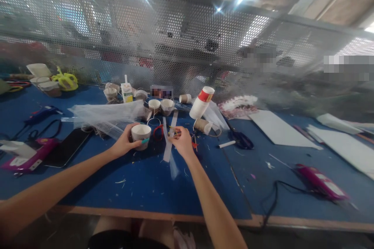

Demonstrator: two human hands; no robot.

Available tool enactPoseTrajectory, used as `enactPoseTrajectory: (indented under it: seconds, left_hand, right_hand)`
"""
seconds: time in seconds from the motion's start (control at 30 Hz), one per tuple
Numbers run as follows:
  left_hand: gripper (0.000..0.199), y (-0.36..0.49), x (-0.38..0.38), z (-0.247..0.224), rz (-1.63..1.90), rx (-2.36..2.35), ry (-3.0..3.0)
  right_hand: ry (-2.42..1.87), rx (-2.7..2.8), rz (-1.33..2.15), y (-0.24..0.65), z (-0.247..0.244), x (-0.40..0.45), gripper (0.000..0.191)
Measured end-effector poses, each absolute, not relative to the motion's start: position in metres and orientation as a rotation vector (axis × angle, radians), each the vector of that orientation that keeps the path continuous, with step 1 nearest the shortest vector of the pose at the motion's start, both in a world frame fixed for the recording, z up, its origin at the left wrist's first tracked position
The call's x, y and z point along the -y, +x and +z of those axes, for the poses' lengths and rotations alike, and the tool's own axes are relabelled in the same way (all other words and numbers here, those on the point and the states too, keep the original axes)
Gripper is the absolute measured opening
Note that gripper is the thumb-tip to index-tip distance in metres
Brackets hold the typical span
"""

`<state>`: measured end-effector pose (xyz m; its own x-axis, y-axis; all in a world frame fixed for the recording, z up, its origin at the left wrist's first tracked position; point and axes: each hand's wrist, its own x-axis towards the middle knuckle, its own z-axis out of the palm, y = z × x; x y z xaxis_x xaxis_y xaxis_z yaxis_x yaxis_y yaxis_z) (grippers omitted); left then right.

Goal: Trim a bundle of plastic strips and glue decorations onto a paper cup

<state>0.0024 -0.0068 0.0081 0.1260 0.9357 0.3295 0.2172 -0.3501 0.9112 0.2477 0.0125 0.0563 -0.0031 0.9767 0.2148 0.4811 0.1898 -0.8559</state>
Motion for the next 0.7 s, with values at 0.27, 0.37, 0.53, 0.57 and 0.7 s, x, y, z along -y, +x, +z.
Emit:
enactPoseTrajectory:
  seconds: [0.27, 0.37, 0.53, 0.57, 0.7]
  left_hand:
    - [0.062, 0.001, 0.005, 0.005, 1.265, -1.132, 1.726]
    - [0.062, 0.0, 0.005, 0.004, 1.266, -1.13, 1.734]
    - [0.064, 0.001, 0.006, 0.006, 1.269, -1.124, 1.675]
    - [0.065, 0.002, 0.006, 0.006, 1.269, -1.117, 1.637]
    - [0.072, 0.005, 0.003, 0.006, 1.299, -1.055, 1.37]
  right_hand:
    - [-1.649, 1.958, -0.183, 0.238, 0.045, -0.007, 0.065]
    - [-1.63, 1.937, -0.225, 0.247, 0.055, -0.01, 0.068]
    - [-1.652, 1.752, 0.164, 0.282, 0.088, -0.011, 0.047]
    - [-1.726, 1.738, 0.162, 0.289, 0.096, -0.009, 0.046]
    - [-2.289, 1.982, 0.259, 0.303, 0.116, 0.004, 0.057]
